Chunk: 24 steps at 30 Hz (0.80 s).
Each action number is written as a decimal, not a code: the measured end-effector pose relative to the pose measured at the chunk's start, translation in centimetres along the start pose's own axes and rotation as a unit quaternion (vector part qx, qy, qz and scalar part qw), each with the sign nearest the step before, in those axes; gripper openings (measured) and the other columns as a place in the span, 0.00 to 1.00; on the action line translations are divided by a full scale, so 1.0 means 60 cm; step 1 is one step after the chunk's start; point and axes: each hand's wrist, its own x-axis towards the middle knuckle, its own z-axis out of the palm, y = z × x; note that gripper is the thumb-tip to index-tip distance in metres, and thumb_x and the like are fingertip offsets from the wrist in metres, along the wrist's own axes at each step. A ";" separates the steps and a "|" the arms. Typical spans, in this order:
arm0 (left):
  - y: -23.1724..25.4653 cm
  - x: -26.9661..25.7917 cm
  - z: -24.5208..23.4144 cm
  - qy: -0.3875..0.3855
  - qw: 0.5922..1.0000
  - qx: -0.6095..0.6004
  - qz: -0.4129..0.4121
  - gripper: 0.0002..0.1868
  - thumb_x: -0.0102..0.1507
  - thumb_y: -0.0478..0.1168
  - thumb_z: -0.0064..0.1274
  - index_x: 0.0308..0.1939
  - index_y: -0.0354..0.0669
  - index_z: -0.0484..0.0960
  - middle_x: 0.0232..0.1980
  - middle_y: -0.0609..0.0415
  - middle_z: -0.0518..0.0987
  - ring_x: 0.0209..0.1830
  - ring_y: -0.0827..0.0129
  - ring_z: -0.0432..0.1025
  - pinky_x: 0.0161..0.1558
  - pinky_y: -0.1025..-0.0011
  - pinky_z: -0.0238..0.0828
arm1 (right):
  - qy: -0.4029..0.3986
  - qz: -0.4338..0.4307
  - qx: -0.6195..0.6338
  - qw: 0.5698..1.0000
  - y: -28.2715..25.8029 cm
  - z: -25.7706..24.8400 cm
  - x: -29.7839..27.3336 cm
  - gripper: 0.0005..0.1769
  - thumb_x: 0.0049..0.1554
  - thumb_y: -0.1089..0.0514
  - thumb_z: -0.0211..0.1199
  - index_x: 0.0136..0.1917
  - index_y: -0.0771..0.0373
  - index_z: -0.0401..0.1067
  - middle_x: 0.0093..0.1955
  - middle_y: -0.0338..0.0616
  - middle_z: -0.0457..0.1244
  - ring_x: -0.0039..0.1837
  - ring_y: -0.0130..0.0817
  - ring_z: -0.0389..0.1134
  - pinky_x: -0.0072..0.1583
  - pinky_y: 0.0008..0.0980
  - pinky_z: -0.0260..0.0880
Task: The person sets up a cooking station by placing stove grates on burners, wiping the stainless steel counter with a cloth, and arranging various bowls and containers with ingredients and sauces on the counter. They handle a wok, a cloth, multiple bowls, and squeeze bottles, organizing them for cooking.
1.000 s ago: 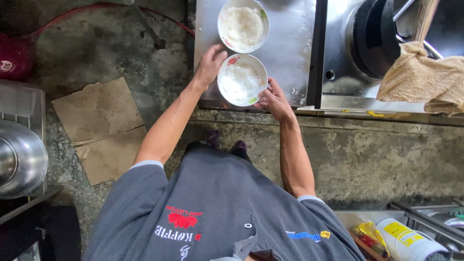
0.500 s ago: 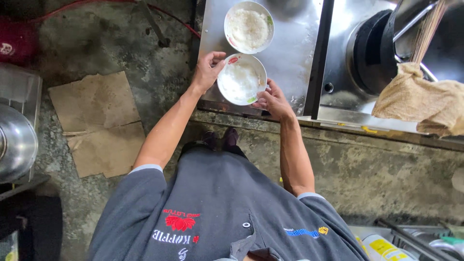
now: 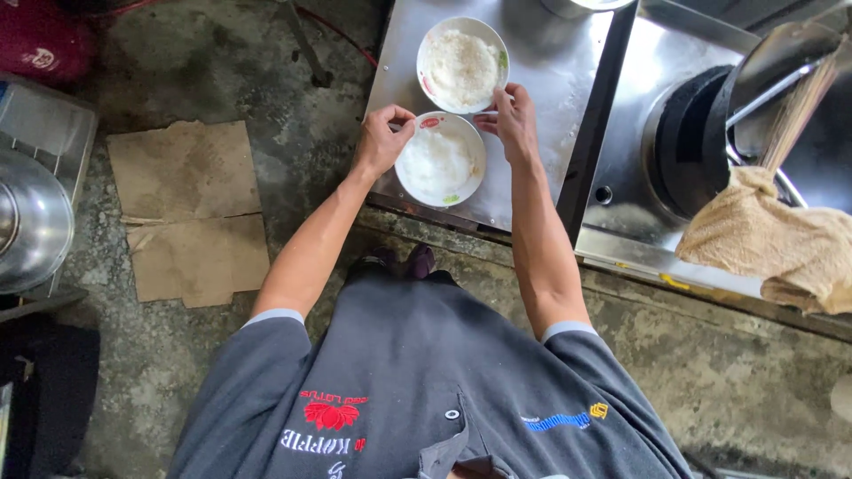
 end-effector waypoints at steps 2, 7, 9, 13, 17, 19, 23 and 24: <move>0.009 -0.004 0.002 0.015 0.999 0.018 0.023 0.08 0.62 0.38 0.60 0.41 0.37 0.86 0.38 0.52 0.87 0.37 0.70 0.81 0.41 0.72 0.77 | 0.004 -0.001 -0.004 1.000 -0.008 0.001 0.012 0.17 0.65 0.56 0.53 0.63 0.68 0.61 0.48 0.51 0.68 0.41 0.35 0.75 0.44 0.31 0.80; 0.014 0.004 0.015 0.027 0.999 0.029 0.013 0.08 0.62 0.39 0.60 0.41 0.38 0.86 0.37 0.54 0.87 0.37 0.70 0.82 0.40 0.72 0.77 | 0.028 -0.043 -0.049 0.997 -0.023 -0.006 0.034 0.13 0.64 0.61 0.53 0.59 0.70 0.60 0.46 0.52 0.67 0.40 0.36 0.75 0.41 0.31 0.82; 0.011 0.009 0.023 0.041 0.998 0.036 0.030 0.07 0.62 0.38 0.61 0.40 0.38 0.85 0.37 0.53 0.86 0.37 0.68 0.82 0.40 0.71 0.77 | 0.030 -0.034 -0.036 0.998 -0.029 -0.011 0.039 0.13 0.64 0.61 0.53 0.59 0.70 0.59 0.46 0.52 0.68 0.40 0.35 0.75 0.41 0.30 0.82; 0.002 0.010 0.032 0.035 0.998 0.046 0.020 0.07 0.62 0.39 0.60 0.40 0.39 0.85 0.37 0.53 0.86 0.36 0.68 0.81 0.38 0.69 0.76 | 0.035 -0.033 -0.049 0.998 -0.029 -0.020 0.031 0.12 0.63 0.63 0.52 0.58 0.70 0.58 0.45 0.52 0.67 0.39 0.36 0.75 0.40 0.30 0.81; -0.007 0.008 0.036 0.012 0.999 0.033 0.030 0.07 0.62 0.39 0.59 0.41 0.40 0.84 0.39 0.53 0.86 0.40 0.68 0.81 0.40 0.68 0.77 | 0.054 -0.034 -0.055 0.996 -0.033 -0.021 0.013 0.12 0.63 0.65 0.52 0.59 0.71 0.58 0.45 0.52 0.66 0.40 0.37 0.75 0.41 0.31 0.81; -0.009 0.005 0.044 0.003 0.999 0.022 0.035 0.07 0.62 0.38 0.59 0.41 0.39 0.84 0.39 0.52 0.86 0.41 0.67 0.81 0.42 0.68 0.77 | 0.063 -0.039 -0.058 0.996 -0.038 -0.023 0.004 0.13 0.63 0.64 0.52 0.59 0.71 0.58 0.45 0.52 0.66 0.40 0.37 0.75 0.42 0.31 0.79; -0.005 0.010 0.040 -0.018 0.998 0.017 0.054 0.07 0.63 0.38 0.58 0.41 0.38 0.83 0.40 0.51 0.85 0.42 0.65 0.81 0.43 0.67 0.77 | 0.111 -0.034 -0.084 0.990 -0.042 -0.017 -0.018 0.13 0.64 0.63 0.53 0.60 0.72 0.60 0.45 0.52 0.67 0.39 0.35 0.75 0.41 0.30 0.80; -0.005 0.010 0.040 -0.021 0.998 0.016 0.053 0.07 0.63 0.38 0.58 0.41 0.38 0.82 0.40 0.51 0.85 0.42 0.65 0.81 0.43 0.67 0.77 | 0.117 -0.033 -0.077 0.990 -0.047 -0.013 -0.022 0.14 0.64 0.63 0.52 0.60 0.72 0.60 0.45 0.52 0.68 0.39 0.34 0.75 0.41 0.29 0.81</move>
